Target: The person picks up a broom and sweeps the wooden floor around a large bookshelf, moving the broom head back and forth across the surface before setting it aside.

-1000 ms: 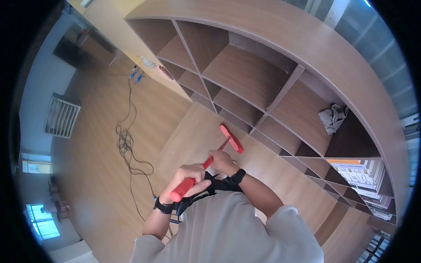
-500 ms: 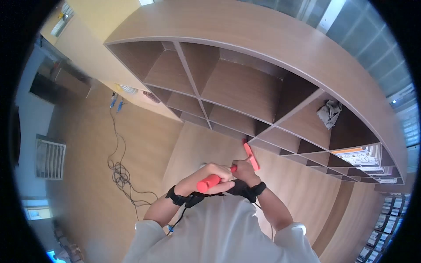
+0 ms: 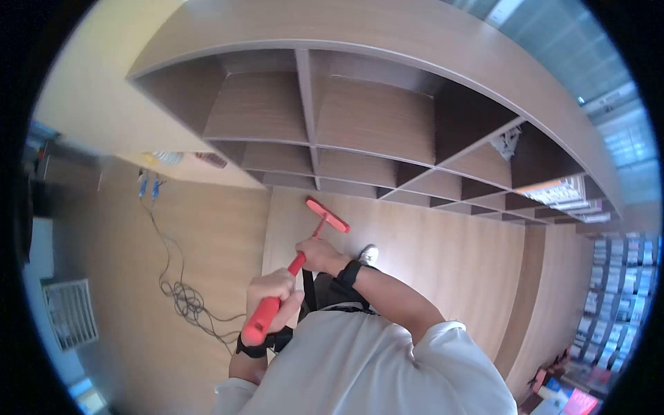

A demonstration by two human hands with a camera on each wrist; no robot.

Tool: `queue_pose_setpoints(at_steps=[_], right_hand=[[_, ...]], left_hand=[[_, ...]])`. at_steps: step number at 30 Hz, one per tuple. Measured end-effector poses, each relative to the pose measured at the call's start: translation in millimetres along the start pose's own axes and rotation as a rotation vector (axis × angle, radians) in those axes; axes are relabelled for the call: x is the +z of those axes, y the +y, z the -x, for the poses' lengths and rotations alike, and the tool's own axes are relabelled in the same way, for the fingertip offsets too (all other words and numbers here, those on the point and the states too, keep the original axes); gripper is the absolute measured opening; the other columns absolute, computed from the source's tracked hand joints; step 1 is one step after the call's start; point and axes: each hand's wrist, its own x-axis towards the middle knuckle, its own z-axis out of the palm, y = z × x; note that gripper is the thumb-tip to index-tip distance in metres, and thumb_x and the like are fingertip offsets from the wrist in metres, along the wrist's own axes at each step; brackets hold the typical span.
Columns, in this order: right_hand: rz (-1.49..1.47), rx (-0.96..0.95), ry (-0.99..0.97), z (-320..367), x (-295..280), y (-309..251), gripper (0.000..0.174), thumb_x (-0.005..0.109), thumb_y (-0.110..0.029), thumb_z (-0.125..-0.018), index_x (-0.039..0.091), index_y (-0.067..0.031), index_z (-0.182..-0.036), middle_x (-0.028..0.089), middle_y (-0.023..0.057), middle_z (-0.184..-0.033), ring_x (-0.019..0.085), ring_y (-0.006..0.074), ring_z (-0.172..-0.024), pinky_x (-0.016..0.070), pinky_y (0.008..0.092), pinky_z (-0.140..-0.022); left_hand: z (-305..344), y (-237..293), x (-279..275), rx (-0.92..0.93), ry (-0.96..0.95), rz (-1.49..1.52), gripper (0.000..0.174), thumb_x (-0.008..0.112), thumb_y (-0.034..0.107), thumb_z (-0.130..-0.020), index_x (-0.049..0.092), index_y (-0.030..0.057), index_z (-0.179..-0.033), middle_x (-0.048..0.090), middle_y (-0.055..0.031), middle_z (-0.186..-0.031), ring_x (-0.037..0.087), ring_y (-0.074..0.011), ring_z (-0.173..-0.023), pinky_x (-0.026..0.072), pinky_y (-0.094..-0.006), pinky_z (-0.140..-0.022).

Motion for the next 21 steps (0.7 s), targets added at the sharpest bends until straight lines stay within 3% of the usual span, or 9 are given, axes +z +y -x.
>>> queue_pose_setpoints(at_steps=[2, 5, 11, 13, 15, 17, 19, 21], right_hand=[[0.039, 0.075, 0.021, 15.9, -15.6, -12.5, 0.017, 0.068, -0.016, -0.073, 0.064, -0.0065, -0.087, 0.065, 0.0155, -0.086, 0.064, 0.0362, -0.087, 0.0502, 0.0468, -0.080], [0.081, 0.187, 0.123, 59.7, -27.5, -16.0, 0.017, 0.069, -0.017, -0.074, 0.065, -0.0070, -0.087, 0.066, 0.0160, -0.086, 0.064, 0.0355, -0.088, 0.0508, 0.0465, -0.080], [0.021, 0.608, 0.287, 134.5, -7.5, 47.9, 0.019, 0.067, -0.019, -0.077, 0.065, -0.0084, -0.093, 0.068, 0.0158, -0.086, 0.067, 0.0354, -0.083, 0.0528, 0.0475, -0.074], [-0.026, 0.676, 0.279, 158.4, 10.8, 78.5, 0.020, 0.066, -0.019, -0.078, 0.066, -0.0087, -0.095, 0.069, 0.0159, -0.088, 0.067, 0.0360, -0.086, 0.0530, 0.0473, -0.075], [-0.056, 0.700, 0.295, 173.8, 21.5, 88.6, 0.020, 0.065, -0.019, -0.078, 0.067, -0.0084, -0.094, 0.069, 0.0160, -0.088, 0.067, 0.0367, -0.087, 0.0532, 0.0474, -0.076], [0.055, 0.525, 0.175, 182.9, 17.2, 84.2, 0.020, 0.065, -0.020, -0.077, 0.068, -0.0076, -0.092, 0.069, 0.0172, -0.089, 0.066, 0.0370, -0.089, 0.0531, 0.0478, -0.077], [0.030, 0.574, 0.225, 185.5, 22.8, 71.5, 0.021, 0.067, -0.022, -0.076, 0.068, -0.0070, -0.090, 0.068, 0.0182, -0.089, 0.066, 0.0366, -0.089, 0.0532, 0.0477, -0.077], [-0.018, 0.508, 0.256, 188.3, 26.3, 69.3, 0.024, 0.069, -0.025, -0.075, 0.069, -0.0070, -0.090, 0.068, 0.0181, -0.087, 0.067, 0.0356, -0.088, 0.0536, 0.0464, -0.076]], left_hand=[[-4.1, 3.3, 2.3, 0.173, -0.100, 0.063, 0.037, 0.065, -0.010, -0.068, 0.033, 0.0049, -0.057, 0.037, -0.0066, -0.050, 0.038, -0.0244, -0.047, 0.0326, -0.0344, -0.050], [-17.1, 15.1, 14.0, 0.224, -0.360, 0.184, 0.038, 0.066, -0.011, -0.066, 0.033, 0.0057, -0.057, 0.036, -0.0067, -0.050, 0.039, -0.0243, -0.046, 0.0322, -0.0348, -0.049], [-37.7, -29.0, 68.4, 0.215, -0.737, 0.241, 0.036, 0.066, -0.010, -0.070, 0.034, 0.0028, -0.058, 0.039, -0.0075, -0.053, 0.041, -0.0252, -0.049, 0.0362, -0.0339, -0.053], [-30.9, -51.6, 96.1, 0.233, -0.729, 0.271, 0.034, 0.066, -0.009, -0.072, 0.037, 0.0025, -0.059, 0.041, -0.0083, -0.055, 0.044, -0.0254, -0.051, 0.0386, -0.0340, -0.055], [-24.8, -54.2, 110.3, 0.206, -0.806, 0.274, 0.033, 0.066, -0.009, -0.073, 0.038, 0.0024, -0.059, 0.042, -0.0087, -0.056, 0.045, -0.0254, -0.053, 0.0399, -0.0339, -0.056], [-25.4, -46.6, 120.1, 0.215, -0.854, 0.217, 0.033, 0.065, -0.009, -0.072, 0.038, 0.0027, -0.059, 0.042, -0.0084, -0.056, 0.045, -0.0252, -0.052, 0.0394, -0.0334, -0.055], [-24.9, -31.9, 117.9, 0.177, -0.908, 0.215, 0.034, 0.064, -0.011, -0.071, 0.035, 0.0032, -0.059, 0.043, -0.0070, -0.056, 0.045, -0.0247, -0.051, 0.0377, -0.0322, -0.055], [-18.4, -22.3, 121.6, 0.191, -0.896, 0.222, 0.034, 0.061, -0.012, -0.070, 0.034, 0.0041, -0.058, 0.044, -0.0067, -0.055, 0.045, -0.0230, -0.049, 0.0391, -0.0327, -0.055]])
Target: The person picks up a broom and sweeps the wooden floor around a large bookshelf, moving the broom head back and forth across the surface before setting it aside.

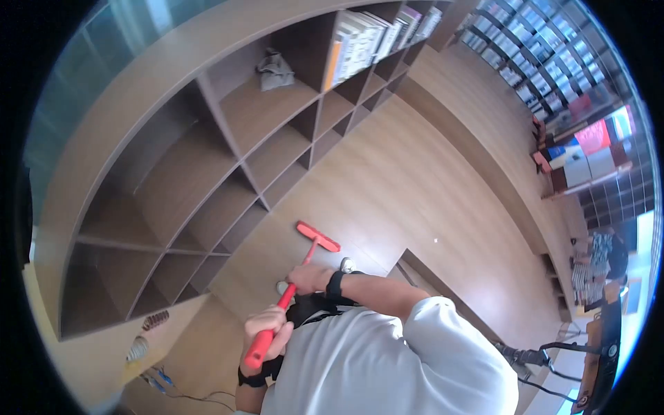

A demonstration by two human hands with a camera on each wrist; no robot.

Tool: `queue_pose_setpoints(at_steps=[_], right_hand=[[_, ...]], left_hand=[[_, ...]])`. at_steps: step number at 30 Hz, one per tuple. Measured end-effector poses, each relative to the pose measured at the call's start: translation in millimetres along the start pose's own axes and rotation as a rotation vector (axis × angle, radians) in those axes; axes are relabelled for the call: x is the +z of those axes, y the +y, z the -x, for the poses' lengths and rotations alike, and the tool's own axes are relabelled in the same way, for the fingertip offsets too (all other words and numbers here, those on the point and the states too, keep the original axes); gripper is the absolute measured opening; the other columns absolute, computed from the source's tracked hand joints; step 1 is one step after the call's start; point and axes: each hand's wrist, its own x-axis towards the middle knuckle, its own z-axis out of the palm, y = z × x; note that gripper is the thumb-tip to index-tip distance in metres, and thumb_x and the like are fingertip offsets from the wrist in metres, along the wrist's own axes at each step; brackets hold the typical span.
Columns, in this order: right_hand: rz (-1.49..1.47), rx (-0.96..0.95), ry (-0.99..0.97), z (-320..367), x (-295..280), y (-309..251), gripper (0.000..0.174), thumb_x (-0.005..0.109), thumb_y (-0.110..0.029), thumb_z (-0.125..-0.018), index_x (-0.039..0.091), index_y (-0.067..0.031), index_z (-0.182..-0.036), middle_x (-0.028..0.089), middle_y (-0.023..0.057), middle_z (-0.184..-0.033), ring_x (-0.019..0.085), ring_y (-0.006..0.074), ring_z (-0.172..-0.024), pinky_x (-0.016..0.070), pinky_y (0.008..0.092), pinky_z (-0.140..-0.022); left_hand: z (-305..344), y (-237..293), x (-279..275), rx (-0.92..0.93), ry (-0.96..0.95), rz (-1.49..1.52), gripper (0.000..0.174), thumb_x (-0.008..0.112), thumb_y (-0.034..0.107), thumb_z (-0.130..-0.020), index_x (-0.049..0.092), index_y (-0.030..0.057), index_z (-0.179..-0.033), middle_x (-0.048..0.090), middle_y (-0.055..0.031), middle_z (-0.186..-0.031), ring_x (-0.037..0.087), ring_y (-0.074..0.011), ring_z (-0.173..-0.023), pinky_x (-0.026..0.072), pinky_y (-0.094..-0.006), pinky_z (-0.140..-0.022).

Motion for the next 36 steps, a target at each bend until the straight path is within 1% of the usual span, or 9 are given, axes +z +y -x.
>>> queue_pose_setpoints(at_steps=[3, 6, 8, 10, 16, 20, 29, 32, 36], right_hand=[[-0.010, -0.006, 0.222, 33.4, -15.3, -6.9, 0.018, 0.065, -0.022, -0.076, 0.066, -0.0084, -0.087, 0.066, 0.0144, -0.083, 0.066, 0.0358, -0.081, 0.0523, 0.0479, -0.075], [-0.074, 0.095, 0.258, 45.9, -30.7, 13.4, 0.018, 0.066, -0.023, -0.076, 0.066, -0.0069, -0.084, 0.066, 0.0133, -0.084, 0.066, 0.0352, -0.082, 0.0524, 0.0482, -0.075], [-0.068, 0.094, 0.352, 61.2, -38.5, 41.0, 0.019, 0.067, -0.025, -0.077, 0.065, -0.0058, -0.081, 0.065, 0.0132, -0.087, 0.066, 0.0348, -0.082, 0.0524, 0.0481, -0.075], [-0.164, 0.229, 0.451, 81.0, -44.8, 73.2, 0.020, 0.067, -0.026, -0.078, 0.065, -0.0069, -0.083, 0.065, 0.0121, -0.088, 0.066, 0.0343, -0.083, 0.0526, 0.0478, -0.074], [-0.365, 0.394, 0.832, 121.2, 5.9, 202.9, 0.023, 0.065, -0.032, -0.082, 0.063, -0.0086, -0.084, 0.066, 0.0111, -0.089, 0.066, 0.0349, -0.080, 0.0532, 0.0473, -0.069], [-0.433, 0.550, 0.788, 191.2, 6.0, 211.5, 0.026, 0.064, -0.034, -0.084, 0.063, -0.0083, -0.082, 0.067, 0.0123, -0.086, 0.067, 0.0348, -0.080, 0.0532, 0.0468, -0.069], [-0.490, 0.807, 0.871, 281.5, 42.3, 197.1, 0.026, 0.063, -0.031, -0.082, 0.066, -0.0055, -0.078, 0.066, 0.0166, -0.076, 0.066, 0.0364, -0.072, 0.0527, 0.0479, -0.065], [-0.545, 0.872, 0.972, 297.7, 24.1, 177.7, 0.016, 0.064, -0.021, -0.081, 0.067, -0.0060, -0.078, 0.067, 0.0161, -0.079, 0.066, 0.0363, -0.077, 0.0529, 0.0469, -0.070], [-0.505, 0.833, 1.109, 292.9, -3.7, 186.1, 0.020, 0.064, -0.024, -0.084, 0.066, -0.0050, -0.078, 0.067, 0.0161, -0.081, 0.066, 0.0370, -0.076, 0.0521, 0.0474, -0.069]], left_hand=[[-16.5, 15.8, 26.4, 0.108, 0.015, 0.064, 0.035, 0.063, -0.014, -0.068, 0.035, 0.0044, -0.057, 0.043, -0.0068, -0.054, 0.047, -0.0240, -0.050, 0.0422, -0.0322, -0.056], [-46.0, 26.2, 51.9, 0.118, 0.022, 0.062, 0.035, 0.061, -0.015, -0.069, 0.035, 0.0049, -0.056, 0.043, -0.0048, -0.052, 0.048, -0.0218, -0.049, 0.0448, -0.0320, -0.058], [-62.1, 17.7, 76.3, 0.120, -0.017, 0.036, 0.035, 0.057, -0.017, -0.071, 0.034, 0.0045, -0.058, 0.046, -0.0052, -0.055, 0.050, -0.0212, -0.052, 0.0472, -0.0331, -0.061], [-81.2, 2.1, 112.7, 0.097, 0.134, -0.053, 0.034, 0.056, -0.018, -0.073, 0.034, 0.0039, -0.060, 0.047, -0.0060, -0.058, 0.051, -0.0222, -0.054, 0.0474, -0.0338, -0.063], [-146.4, -48.9, 209.4, -0.016, -0.083, -0.066, 0.032, 0.056, -0.015, -0.079, 0.036, 0.0022, -0.062, 0.049, -0.0065, -0.062, 0.051, -0.0192, -0.059, 0.0470, -0.0326, -0.067], [-179.0, -39.7, 254.6, -0.021, -0.380, 0.060, 0.032, 0.055, -0.014, -0.081, 0.036, 0.0020, -0.061, 0.048, -0.0059, -0.061, 0.051, -0.0185, -0.061, 0.0467, -0.0334, -0.071], [-209.0, -40.3, 298.8, -0.179, -0.625, 0.302, 0.029, 0.057, -0.012, -0.078, 0.041, 0.0004, -0.058, 0.048, -0.0068, -0.058, 0.049, -0.0217, -0.057, 0.0470, -0.0363, -0.068], [-228.4, -20.7, 304.5, -0.094, -0.820, 0.305, 0.029, 0.058, -0.014, -0.076, 0.042, 0.0005, -0.057, 0.048, -0.0071, -0.057, 0.049, -0.0221, -0.056, 0.0468, -0.0358, -0.066], [-258.9, -0.6, 302.2, 0.037, -0.916, 0.244, 0.031, 0.060, -0.015, -0.075, 0.042, 0.0024, -0.056, 0.048, -0.0063, -0.055, 0.049, -0.0206, -0.053, 0.0458, -0.0349, -0.063]])
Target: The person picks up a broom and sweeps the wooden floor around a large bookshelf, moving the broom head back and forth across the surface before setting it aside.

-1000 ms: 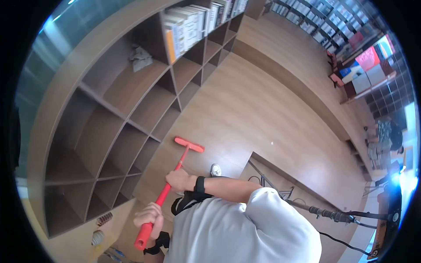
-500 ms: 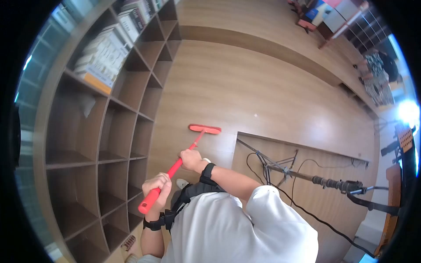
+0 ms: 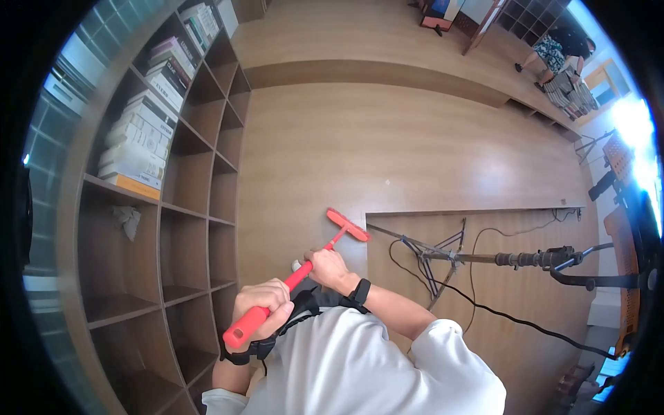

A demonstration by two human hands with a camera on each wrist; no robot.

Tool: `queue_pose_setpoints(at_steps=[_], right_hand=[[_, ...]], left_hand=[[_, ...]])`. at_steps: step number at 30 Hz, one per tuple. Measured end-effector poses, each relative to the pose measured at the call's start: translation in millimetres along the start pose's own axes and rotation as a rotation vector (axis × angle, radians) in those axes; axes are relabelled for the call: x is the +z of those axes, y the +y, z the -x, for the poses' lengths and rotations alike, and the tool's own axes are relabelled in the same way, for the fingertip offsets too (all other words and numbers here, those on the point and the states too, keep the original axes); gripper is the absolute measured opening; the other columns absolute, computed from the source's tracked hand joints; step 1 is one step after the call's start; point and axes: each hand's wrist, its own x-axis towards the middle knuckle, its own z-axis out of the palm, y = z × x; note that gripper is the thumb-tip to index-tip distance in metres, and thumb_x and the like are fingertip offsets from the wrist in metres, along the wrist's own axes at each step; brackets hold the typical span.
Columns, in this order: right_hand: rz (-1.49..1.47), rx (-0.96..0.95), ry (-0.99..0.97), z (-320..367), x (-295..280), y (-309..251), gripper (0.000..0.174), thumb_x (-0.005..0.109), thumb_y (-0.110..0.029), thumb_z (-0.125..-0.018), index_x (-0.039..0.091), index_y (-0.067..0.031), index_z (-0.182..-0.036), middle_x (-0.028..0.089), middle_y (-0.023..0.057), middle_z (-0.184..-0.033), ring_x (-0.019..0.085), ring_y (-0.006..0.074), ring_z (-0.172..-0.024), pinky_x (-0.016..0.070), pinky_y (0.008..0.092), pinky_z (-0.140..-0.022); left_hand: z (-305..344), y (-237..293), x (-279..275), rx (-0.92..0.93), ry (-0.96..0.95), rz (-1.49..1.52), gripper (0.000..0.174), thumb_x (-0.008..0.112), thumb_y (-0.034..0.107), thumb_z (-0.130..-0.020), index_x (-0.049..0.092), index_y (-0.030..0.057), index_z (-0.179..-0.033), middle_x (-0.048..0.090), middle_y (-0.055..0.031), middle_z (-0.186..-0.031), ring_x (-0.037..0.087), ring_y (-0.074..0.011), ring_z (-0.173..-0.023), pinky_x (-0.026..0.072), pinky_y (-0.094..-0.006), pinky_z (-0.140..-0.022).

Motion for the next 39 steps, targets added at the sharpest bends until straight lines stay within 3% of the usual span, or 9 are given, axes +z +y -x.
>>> queue_pose_setpoints(at_steps=[4, 9, 14, 16, 21, 28, 31, 34, 39], right_hand=[[-0.093, -0.099, 0.094, -37.4, -0.8, -31.1, 0.025, 0.067, -0.028, -0.084, 0.063, -0.0039, -0.080, 0.065, 0.0154, -0.083, 0.064, 0.0383, -0.076, 0.0516, 0.0473, -0.068], [-0.190, -0.237, 0.136, -91.7, 22.8, -64.6, 0.022, 0.069, -0.024, -0.085, 0.062, -0.0036, -0.085, 0.065, 0.0152, -0.087, 0.063, 0.0381, -0.078, 0.0519, 0.0442, -0.068], [-0.183, -0.396, 0.028, -138.2, 61.4, -89.4, 0.024, 0.068, -0.028, -0.084, 0.060, -0.0052, -0.083, 0.063, 0.0155, -0.080, 0.062, 0.0383, -0.077, 0.0496, 0.0474, -0.067], [-0.169, -0.469, -0.058, -161.1, 83.6, -87.9, 0.023, 0.067, -0.027, -0.085, 0.060, -0.0053, -0.082, 0.063, 0.0154, -0.080, 0.062, 0.0380, -0.077, 0.0494, 0.0470, -0.066], [-0.156, -0.537, -0.272, -187.4, 96.8, -96.2, 0.020, 0.065, -0.025, -0.084, 0.061, -0.0055, -0.083, 0.064, 0.0162, -0.080, 0.062, 0.0369, -0.078, 0.0490, 0.0461, -0.066], [-0.185, -0.570, -0.265, -217.3, 68.3, -97.8, 0.019, 0.065, -0.018, -0.079, 0.063, -0.0014, -0.089, 0.062, 0.0175, -0.082, 0.060, 0.0371, -0.076, 0.0484, 0.0447, -0.068], [-0.239, -0.540, -0.248, -240.0, 49.7, -75.6, 0.017, 0.065, -0.017, -0.078, 0.064, -0.0030, -0.088, 0.064, 0.0172, -0.085, 0.063, 0.0362, -0.078, 0.0495, 0.0439, -0.068], [-0.138, -0.416, -0.185, -270.7, 9.4, -41.3, 0.014, 0.062, -0.015, -0.086, 0.067, -0.0024, -0.090, 0.066, 0.0166, -0.086, 0.066, 0.0334, -0.081, 0.0512, 0.0398, -0.071], [-0.106, -0.291, -0.358, -295.4, -96.6, 37.1, 0.020, 0.061, -0.020, -0.091, 0.069, -0.0026, -0.095, 0.069, 0.0146, -0.093, 0.067, 0.0273, -0.089, 0.0516, 0.0371, -0.079]], left_hand=[[-3.4, 8.8, -16.5, 0.077, 0.146, -0.079, 0.030, 0.068, -0.011, -0.073, 0.043, 0.0038, -0.065, 0.049, -0.0059, -0.061, 0.047, -0.0214, -0.055, 0.0431, -0.0322, -0.059], [17.2, 4.4, -56.0, 0.151, 0.166, -0.279, 0.035, 0.077, 0.000, -0.072, 0.047, 0.0050, -0.089, 0.053, -0.0100, -0.086, 0.053, -0.0282, -0.081, 0.0438, -0.0396, -0.076], [32.1, -29.6, -81.1, 0.080, 0.302, -0.394, 0.034, 0.080, 0.007, -0.073, 0.047, 0.0038, -0.082, 0.054, -0.0112, -0.082, 0.053, -0.0317, -0.075, 0.0444, -0.0411, -0.070], [37.9, -51.0, -90.7, 0.010, 0.329, -0.339, 0.032, 0.080, 0.002, -0.071, 0.049, 0.0034, -0.078, 0.054, -0.0093, -0.075, 0.056, -0.0303, -0.074, 0.0493, -0.0411, -0.081], [25.0, -96.0, -101.9, -0.041, 0.572, -0.411, 0.034, 0.077, 0.009, -0.076, 0.045, 0.0012, -0.067, 0.051, -0.0127, -0.065, 0.048, -0.0303, -0.061, 0.0402, -0.0390, -0.059], [-8.5, -126.4, -112.7, -0.092, 0.685, -0.471, 0.030, 0.077, 0.009, -0.076, 0.048, 0.0010, -0.074, 0.054, -0.0126, -0.071, 0.052, -0.0305, -0.069, 0.0441, -0.0387, -0.064], [-28.3, -132.9, -111.3, -0.187, 0.638, -0.504, 0.033, 0.072, 0.013, -0.082, 0.053, 0.0024, -0.107, 0.057, -0.0130, -0.099, 0.058, -0.0285, -0.095, 0.0473, -0.0363, -0.084], [-47.5, -140.7, -105.5, -0.215, 0.826, -0.563, 0.040, 0.071, 0.015, -0.082, 0.051, 0.0014, -0.114, 0.057, -0.0184, -0.110, 0.056, -0.0370, -0.105, 0.0451, -0.0410, -0.092], [-35.1, -167.8, -102.1, -0.465, 0.961, -0.406, 0.034, 0.071, 0.018, -0.083, 0.056, 0.0014, -0.109, 0.059, -0.0164, -0.109, 0.058, -0.0326, -0.106, 0.0457, -0.0389, -0.092]])
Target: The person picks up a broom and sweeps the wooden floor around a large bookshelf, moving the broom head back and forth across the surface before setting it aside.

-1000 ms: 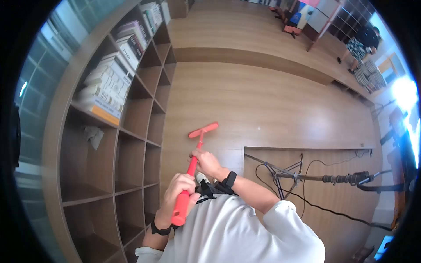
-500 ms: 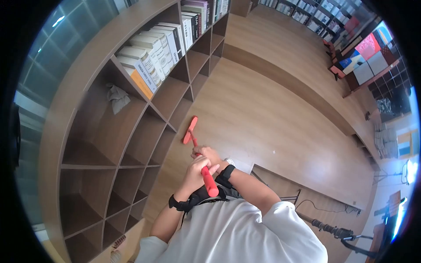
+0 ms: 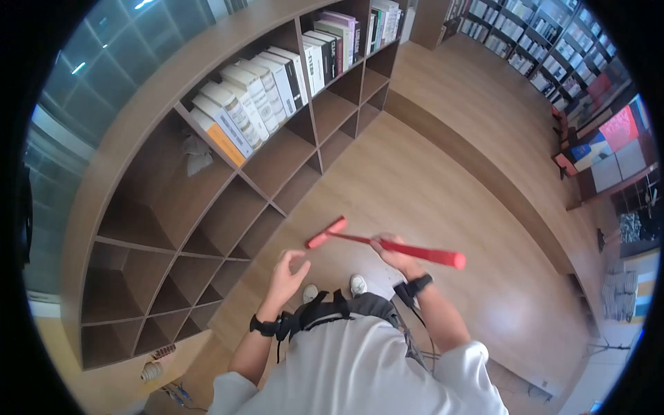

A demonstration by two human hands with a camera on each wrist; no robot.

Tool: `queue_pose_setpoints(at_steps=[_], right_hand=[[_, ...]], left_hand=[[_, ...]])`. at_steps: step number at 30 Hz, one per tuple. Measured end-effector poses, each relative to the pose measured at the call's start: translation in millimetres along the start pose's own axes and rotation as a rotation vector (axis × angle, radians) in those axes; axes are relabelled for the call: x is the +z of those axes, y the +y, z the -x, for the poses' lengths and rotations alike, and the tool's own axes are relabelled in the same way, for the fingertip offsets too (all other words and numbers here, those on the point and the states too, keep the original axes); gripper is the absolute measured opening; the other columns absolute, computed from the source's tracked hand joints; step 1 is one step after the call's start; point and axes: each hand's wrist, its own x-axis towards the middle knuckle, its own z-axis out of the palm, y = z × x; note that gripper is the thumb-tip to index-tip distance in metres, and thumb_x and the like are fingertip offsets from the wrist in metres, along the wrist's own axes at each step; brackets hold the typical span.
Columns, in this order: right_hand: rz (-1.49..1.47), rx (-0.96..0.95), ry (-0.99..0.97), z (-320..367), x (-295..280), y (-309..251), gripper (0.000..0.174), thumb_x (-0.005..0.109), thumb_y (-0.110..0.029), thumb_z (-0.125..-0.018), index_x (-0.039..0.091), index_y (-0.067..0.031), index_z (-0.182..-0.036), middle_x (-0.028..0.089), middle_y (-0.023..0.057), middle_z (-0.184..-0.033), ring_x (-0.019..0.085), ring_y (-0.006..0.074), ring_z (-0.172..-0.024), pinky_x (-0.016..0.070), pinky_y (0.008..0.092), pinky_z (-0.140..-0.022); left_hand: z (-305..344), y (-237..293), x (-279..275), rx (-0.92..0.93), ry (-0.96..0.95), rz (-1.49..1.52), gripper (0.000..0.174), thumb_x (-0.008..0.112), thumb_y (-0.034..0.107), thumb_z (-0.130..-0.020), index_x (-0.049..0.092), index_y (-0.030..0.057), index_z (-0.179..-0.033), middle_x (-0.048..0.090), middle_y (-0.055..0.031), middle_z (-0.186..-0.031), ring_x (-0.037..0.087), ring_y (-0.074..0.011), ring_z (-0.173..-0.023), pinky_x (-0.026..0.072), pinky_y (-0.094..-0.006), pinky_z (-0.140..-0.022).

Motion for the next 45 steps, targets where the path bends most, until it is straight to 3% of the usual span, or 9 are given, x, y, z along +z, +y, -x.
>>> queue_pose_setpoints(at_steps=[4, 10, 15, 19, 24, 27, 31, 41, 45], right_hand=[[-0.005, 0.215, -0.029, 43.9, -36.9, 4.2, 0.017, 0.062, -0.017, -0.090, 0.069, -0.0019, -0.094, 0.070, 0.0136, -0.094, 0.067, 0.0237, -0.089, 0.0516, 0.0357, -0.081], [-0.583, -0.163, 0.208, 71.5, -98.1, -37.0, 0.026, 0.070, -0.020, -0.087, 0.062, -0.0021, -0.105, 0.063, 0.0168, -0.117, 0.059, 0.0297, -0.112, 0.0509, 0.0414, -0.090], [-1.001, -0.469, 0.435, 93.1, -126.2, -73.2, 0.034, 0.069, -0.024, -0.089, 0.050, -0.0003, -0.074, 0.056, 0.0087, -0.073, 0.052, 0.0180, -0.064, 0.0457, 0.0326, -0.062], [-0.894, -0.537, 0.484, 72.7, -107.1, -114.8, 0.047, 0.062, -0.035, -0.094, 0.045, -0.0031, -0.064, 0.044, 0.0031, -0.052, 0.037, 0.0141, -0.045, 0.0302, 0.0301, -0.046], [-0.856, -0.620, 0.303, 69.0, -89.1, -156.7, 0.053, 0.064, -0.042, -0.090, 0.043, -0.0021, -0.062, 0.045, 0.0042, -0.053, 0.039, 0.0157, -0.046, 0.0318, 0.0309, -0.046], [-0.871, -0.603, 0.179, 61.4, -80.8, -170.7, 0.063, 0.060, -0.060, -0.086, 0.045, -0.0023, -0.064, 0.048, 0.0049, -0.056, 0.042, 0.0166, -0.048, 0.0345, 0.0311, -0.049], [-0.904, -0.743, -0.147, 36.5, -63.0, -206.4, 0.085, 0.040, -0.085, -0.078, 0.049, -0.0011, -0.069, 0.052, 0.0060, -0.061, 0.046, 0.0179, -0.051, 0.0379, 0.0318, -0.052], [-0.890, -0.665, -0.773, -5.7, 62.0, -264.9, 0.061, 0.042, -0.050, -0.091, 0.040, -0.0027, -0.052, 0.045, 0.0093, -0.049, 0.042, 0.0232, -0.046, 0.0357, 0.0344, -0.051], [-1.028, -0.486, -0.741, -17.4, 103.2, -261.3, 0.059, 0.040, -0.049, -0.090, 0.037, -0.0034, -0.052, 0.044, 0.0098, -0.049, 0.036, 0.0220, -0.045, 0.0327, 0.0345, -0.050]], left_hand=[[3.1, 9.4, 24.2, -0.074, -0.055, -0.114, 0.030, 0.070, 0.020, -0.085, 0.058, 0.0016, -0.105, 0.060, -0.0158, -0.107, 0.059, -0.0312, -0.102, 0.0475, -0.0377, -0.087], [3.6, 26.0, 50.7, -0.226, -0.200, -0.104, 0.035, 0.071, 0.024, -0.084, 0.060, 0.0012, -0.108, 0.060, -0.0167, -0.111, 0.061, -0.0291, -0.099, 0.0492, -0.0371, -0.083], [-16.1, 20.6, 64.6, -0.425, -0.496, -0.178, 0.049, 0.075, 0.028, -0.081, 0.057, 0.0002, -0.117, 0.058, -0.0200, -0.121, 0.059, -0.0324, -0.106, 0.0482, -0.0384, -0.088], [-40.7, 53.9, 106.3, -0.006, -0.504, -0.310, 0.071, 0.081, 0.033, -0.072, 0.050, -0.0046, -0.123, 0.048, -0.0249, -0.132, 0.050, -0.0374, -0.122, 0.0439, -0.0407, -0.099], [-69.8, 48.8, 152.1, 0.475, -0.215, -0.007, 0.050, 0.073, 0.016, -0.073, 0.057, 0.0042, -0.118, 0.059, -0.0208, -0.116, 0.055, -0.0366, -0.111, 0.0462, -0.0415, -0.092], [-79.7, 31.6, 125.9, 0.078, -0.617, -0.098, 0.018, 0.069, 0.016, -0.075, 0.064, 0.0035, -0.087, 0.064, -0.0202, -0.084, 0.063, -0.0354, -0.082, 0.0485, -0.0419, -0.070], [-64.5, 18.7, 71.9, 0.244, -0.417, -0.063, 0.021, 0.066, 0.017, -0.076, 0.057, 0.0014, -0.065, 0.057, -0.0188, -0.062, 0.059, -0.0361, -0.059, 0.0429, -0.0429, -0.056], [35.1, -76.8, -46.3, -0.139, -0.149, -0.060, 0.016, 0.070, 0.019, -0.070, 0.067, 0.0039, -0.077, 0.062, -0.0158, -0.065, 0.060, -0.0204, -0.058, 0.0445, -0.0365, -0.057], [52.8, -86.9, -66.7, -0.258, -0.026, 0.038, 0.014, 0.064, 0.017, -0.076, 0.068, 0.0033, -0.074, 0.062, -0.0219, -0.069, 0.065, -0.0356, -0.065, 0.0487, -0.0422, -0.062]])
